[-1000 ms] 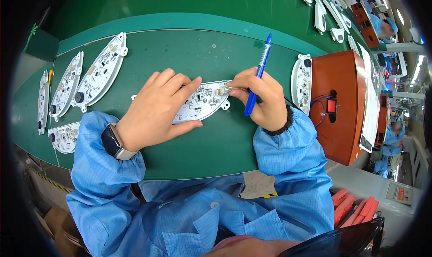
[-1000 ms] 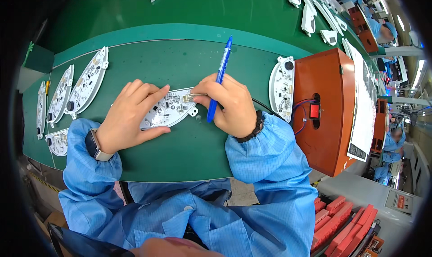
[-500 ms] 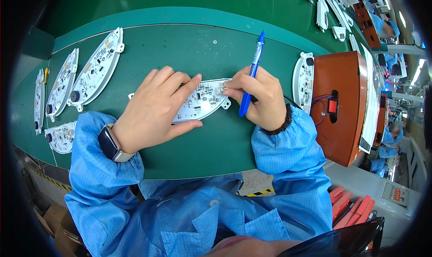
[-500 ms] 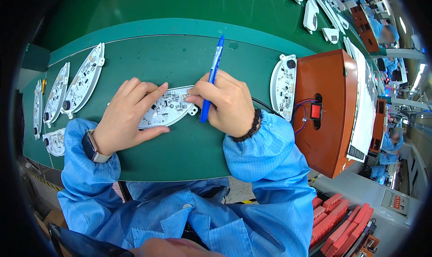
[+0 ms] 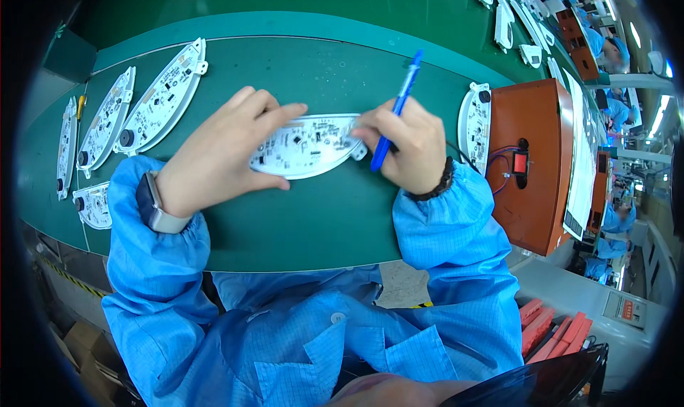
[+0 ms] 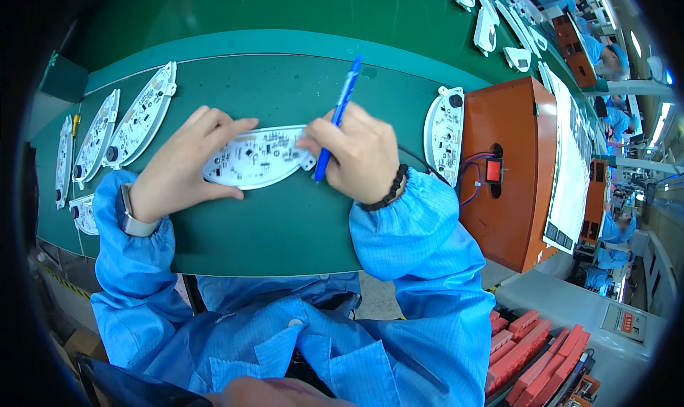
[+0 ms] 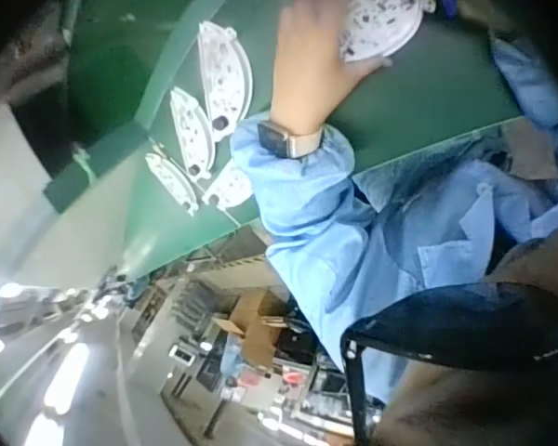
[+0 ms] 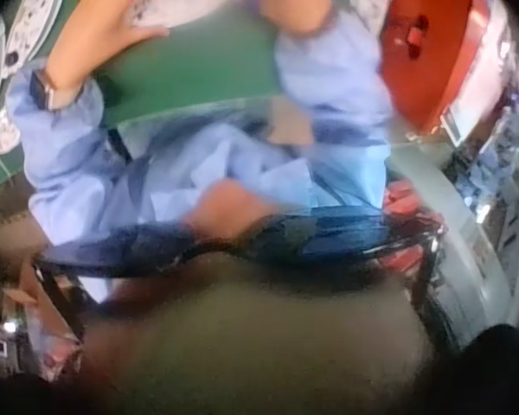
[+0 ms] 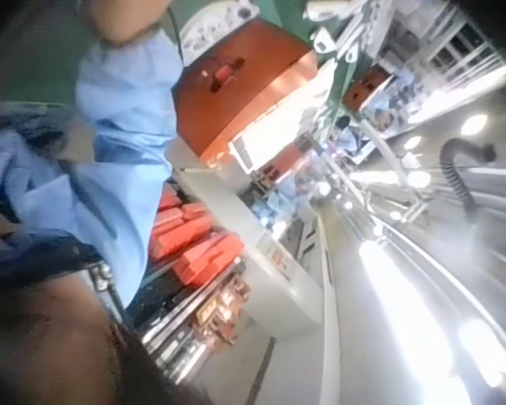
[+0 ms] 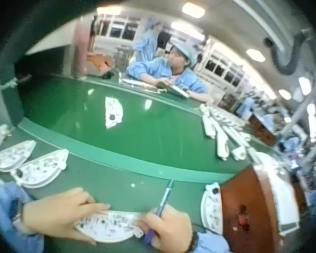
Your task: Inspecting and packing electronic components on a manufacturing assembly line.
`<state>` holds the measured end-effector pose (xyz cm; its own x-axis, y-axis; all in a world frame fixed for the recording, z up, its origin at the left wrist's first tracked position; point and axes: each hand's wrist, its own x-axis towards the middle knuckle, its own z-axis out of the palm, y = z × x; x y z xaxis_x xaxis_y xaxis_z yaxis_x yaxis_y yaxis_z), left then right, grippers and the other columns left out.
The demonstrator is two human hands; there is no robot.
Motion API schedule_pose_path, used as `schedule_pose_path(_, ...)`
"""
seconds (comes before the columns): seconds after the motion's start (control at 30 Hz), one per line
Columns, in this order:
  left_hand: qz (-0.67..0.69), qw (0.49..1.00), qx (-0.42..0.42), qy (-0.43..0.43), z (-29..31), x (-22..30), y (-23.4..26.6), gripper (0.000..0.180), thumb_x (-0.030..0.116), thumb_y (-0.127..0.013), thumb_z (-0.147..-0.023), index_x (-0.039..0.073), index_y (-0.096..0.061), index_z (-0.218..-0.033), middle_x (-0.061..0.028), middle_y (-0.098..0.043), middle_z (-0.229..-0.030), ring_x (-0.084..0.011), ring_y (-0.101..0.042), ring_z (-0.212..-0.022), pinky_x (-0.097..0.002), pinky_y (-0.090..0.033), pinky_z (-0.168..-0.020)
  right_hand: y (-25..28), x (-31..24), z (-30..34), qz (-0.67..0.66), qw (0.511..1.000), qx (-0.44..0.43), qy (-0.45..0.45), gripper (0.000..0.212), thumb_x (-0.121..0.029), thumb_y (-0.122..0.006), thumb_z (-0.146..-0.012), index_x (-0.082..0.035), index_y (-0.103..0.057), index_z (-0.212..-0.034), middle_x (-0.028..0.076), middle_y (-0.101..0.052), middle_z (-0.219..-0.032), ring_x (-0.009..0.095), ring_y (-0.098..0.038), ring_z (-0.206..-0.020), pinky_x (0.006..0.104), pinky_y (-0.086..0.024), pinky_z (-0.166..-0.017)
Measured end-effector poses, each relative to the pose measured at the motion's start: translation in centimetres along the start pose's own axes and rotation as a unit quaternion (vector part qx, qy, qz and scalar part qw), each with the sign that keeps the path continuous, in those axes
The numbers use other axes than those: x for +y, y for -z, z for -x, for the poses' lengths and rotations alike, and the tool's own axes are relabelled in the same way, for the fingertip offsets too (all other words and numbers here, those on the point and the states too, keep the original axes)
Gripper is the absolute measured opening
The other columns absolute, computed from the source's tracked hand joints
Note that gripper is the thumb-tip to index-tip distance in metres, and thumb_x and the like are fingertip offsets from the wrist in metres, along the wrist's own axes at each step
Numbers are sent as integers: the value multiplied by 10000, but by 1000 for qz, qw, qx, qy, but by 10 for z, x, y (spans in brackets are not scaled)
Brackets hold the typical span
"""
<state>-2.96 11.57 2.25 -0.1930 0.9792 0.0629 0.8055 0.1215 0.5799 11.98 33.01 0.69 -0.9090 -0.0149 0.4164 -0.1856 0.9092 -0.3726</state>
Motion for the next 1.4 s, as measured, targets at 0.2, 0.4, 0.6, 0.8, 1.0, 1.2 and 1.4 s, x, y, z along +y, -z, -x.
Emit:
schedule_pose_path(0.2, 352, 927, 117, 48, -5, 0, -9, 283, 224, -536, -925, -36, -610, -1010, -82, -647, -880, -122, -596, -784, -239, -464, -685, 17, 5, 12, -63, 993, 95, -24, 494, -448, -627, -804, 9, -627, -993, 129, -672, -938, 232, -617, -726, 294, -470, -615)
schedule_pose_path(0.4, 545, 817, 57, 179, -5, 3, -10, 362, 296, -451, -972, -18, -622, -1029, -50, -652, -820, -59, -595, -700, -192, -473, -625, 7, 0, 9, -57, 997, 17, 53, 814, -431, -827, -531, 31, -534, -1134, 235, -599, -1126, 328, -642, -878, 338, -492, -765)
schedule_pose_path(0.6, 528, 828, 97, 164, -6, -1, -21, 363, 289, -462, -965, -27, -633, -1016, -51, -649, -816, -59, -587, -704, -193, -467, -628, 8, -3, 7, -54, 996, 34, 57, 751, -395, -836, -555, 20, -547, -1110, 219, -616, -1081, 316, -652, -866, 341, -517, -732)
schedule_pose_path(0.8, 535, 823, 103, 159, -5, 3, -21, 355, 278, -470, -961, -34, -633, -1011, -50, -647, -825, -62, -584, -725, -194, -467, -649, 8, -3, 7, -73, 995, 45, 59, 687, -361, -837, -583, 18, -565, -1087, 217, -637, -1003, 314, -662, -849, 346, -543, -703)
schedule_pose_path(1.0, 540, 821, 106, 149, -4, 2, -24, 352, 273, -471, -959, -37, -629, -1012, -61, -649, -829, -74, -595, -728, -195, -472, -655, 6, -2, 9, -64, 995, 47, 67, 694, -373, -835, -584, 19, -565, -1088, 216, -643, -982, 311, -666, -826, 347, -546, -686)
schedule_pose_path(1.2, 528, 828, 110, 152, -4, 5, -21, 350, 274, -474, -957, -36, -630, -1000, -58, -648, -826, -73, -596, -727, -197, -474, -653, 6, 0, 11, -57, 994, 51, 74, 694, -389, -831, -580, 17, -571, -1080, 211, -644, -986, 305, -667, -815, 342, -547, -679)
schedule_pose_path(1.4, 519, 835, 110, 148, -4, 4, -21, 345, 271, -479, -954, -36, -633, -986, -56, -647, -819, -71, -595, -721, -192, -470, -645, 7, 1, 12, -59, 995, 29, 76, 805, -402, -853, -546, 21, -512, -1140, 241, -621, -1067, 323, -660, -858, 343, -525, -734)
